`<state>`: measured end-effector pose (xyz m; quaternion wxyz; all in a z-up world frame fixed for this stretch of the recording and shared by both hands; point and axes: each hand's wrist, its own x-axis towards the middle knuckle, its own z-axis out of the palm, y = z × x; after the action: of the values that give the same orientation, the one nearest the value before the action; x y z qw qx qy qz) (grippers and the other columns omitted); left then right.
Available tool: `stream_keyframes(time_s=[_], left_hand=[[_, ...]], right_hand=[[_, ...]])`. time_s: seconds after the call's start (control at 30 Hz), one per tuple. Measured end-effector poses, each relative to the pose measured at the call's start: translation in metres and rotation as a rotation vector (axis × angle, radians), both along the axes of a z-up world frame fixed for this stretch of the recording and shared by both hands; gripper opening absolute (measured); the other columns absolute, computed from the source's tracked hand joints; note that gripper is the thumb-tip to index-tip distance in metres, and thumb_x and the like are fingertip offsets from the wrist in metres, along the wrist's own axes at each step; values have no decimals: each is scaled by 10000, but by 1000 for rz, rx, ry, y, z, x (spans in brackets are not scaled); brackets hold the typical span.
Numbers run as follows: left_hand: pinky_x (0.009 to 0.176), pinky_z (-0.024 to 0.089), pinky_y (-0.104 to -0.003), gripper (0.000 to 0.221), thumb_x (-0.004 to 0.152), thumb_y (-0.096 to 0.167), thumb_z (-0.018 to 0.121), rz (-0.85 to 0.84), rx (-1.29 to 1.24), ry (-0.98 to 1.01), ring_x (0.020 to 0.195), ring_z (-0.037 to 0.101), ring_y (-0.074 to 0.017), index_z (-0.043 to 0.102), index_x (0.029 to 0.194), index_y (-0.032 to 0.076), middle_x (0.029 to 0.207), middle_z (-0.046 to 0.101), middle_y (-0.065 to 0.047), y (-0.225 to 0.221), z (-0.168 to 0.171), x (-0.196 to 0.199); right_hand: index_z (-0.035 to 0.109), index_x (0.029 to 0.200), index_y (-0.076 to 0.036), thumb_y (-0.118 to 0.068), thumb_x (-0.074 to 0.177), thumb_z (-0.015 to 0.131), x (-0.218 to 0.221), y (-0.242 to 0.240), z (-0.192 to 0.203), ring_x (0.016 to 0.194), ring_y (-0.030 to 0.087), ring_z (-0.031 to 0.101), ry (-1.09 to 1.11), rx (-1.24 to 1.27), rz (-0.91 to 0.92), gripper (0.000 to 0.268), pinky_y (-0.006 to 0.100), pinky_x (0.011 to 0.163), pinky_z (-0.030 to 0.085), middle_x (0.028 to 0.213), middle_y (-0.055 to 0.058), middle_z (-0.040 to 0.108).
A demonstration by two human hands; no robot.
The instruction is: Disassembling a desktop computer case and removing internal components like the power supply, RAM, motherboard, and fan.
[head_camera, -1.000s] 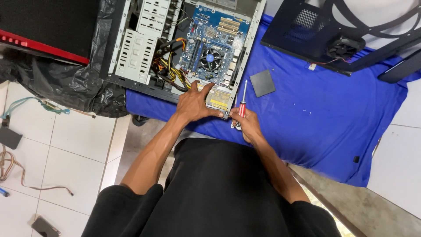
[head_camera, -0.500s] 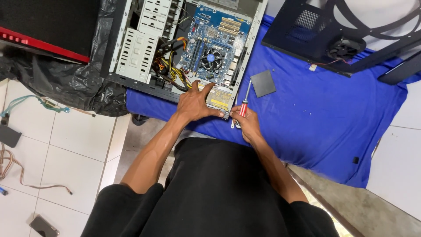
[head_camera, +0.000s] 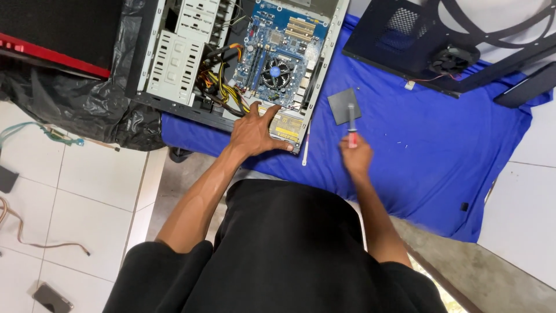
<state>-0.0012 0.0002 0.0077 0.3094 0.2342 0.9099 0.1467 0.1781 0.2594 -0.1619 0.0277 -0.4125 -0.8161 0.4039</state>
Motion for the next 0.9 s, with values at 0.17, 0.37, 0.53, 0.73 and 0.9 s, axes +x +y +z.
stream_keyframes(time_s=[0.17, 0.37, 0.53, 0.73, 0.9], left_hand=[[1012, 490, -561, 860, 729, 705, 756, -11, 22, -22, 1214, 621, -488, 510, 1458, 321, 1449, 460, -234, -4, -10, -19], [1039, 484, -537, 675, 812, 710, 687, -59, 20, -117, 1224, 637, -423, 611, 1356, 318, 1290, 653, -184, -14, -85, -62], [1046, 485, -520, 548, 806, 637, 726, -53, 62, -161, 1219, 646, -383, 688, 1254, 324, 1235, 716, -158, -17, -64, -69], [1018, 501, -504, 488, 832, 611, 725, 11, 69, -139, 1191, 661, -335, 686, 1250, 362, 1166, 744, -109, -37, -60, -78], [1071, 472, -524, 441, 860, 514, 723, 10, 137, -178, 1240, 629, -371, 690, 1258, 327, 1220, 728, -141, -41, -51, -85]], right_hand=[[774, 991, -246, -282, 814, 758, 21, 42, -58, 940, 352, 734, -231, 103, -74, 181, 435, 852, 574, 902, 90, 761], [739, 1095, -156, -233, 779, 843, 33, 28, -56, 1004, 418, 686, -80, 195, 8, 342, 488, 929, 526, 992, 155, 674], [694, 1153, -82, -130, 835, 801, 54, 9, -62, 992, 431, 641, 130, 319, -70, 339, 473, 933, 500, 991, 176, 608], [621, 1171, -134, -91, 773, 831, 75, 0, -62, 946, 418, 615, 138, 556, -112, 452, 490, 893, 499, 1002, 143, 543], [544, 1333, -42, -61, 768, 838, 42, -21, 16, 1033, 450, 562, 171, 605, -11, 637, 518, 934, 469, 1093, 203, 521]])
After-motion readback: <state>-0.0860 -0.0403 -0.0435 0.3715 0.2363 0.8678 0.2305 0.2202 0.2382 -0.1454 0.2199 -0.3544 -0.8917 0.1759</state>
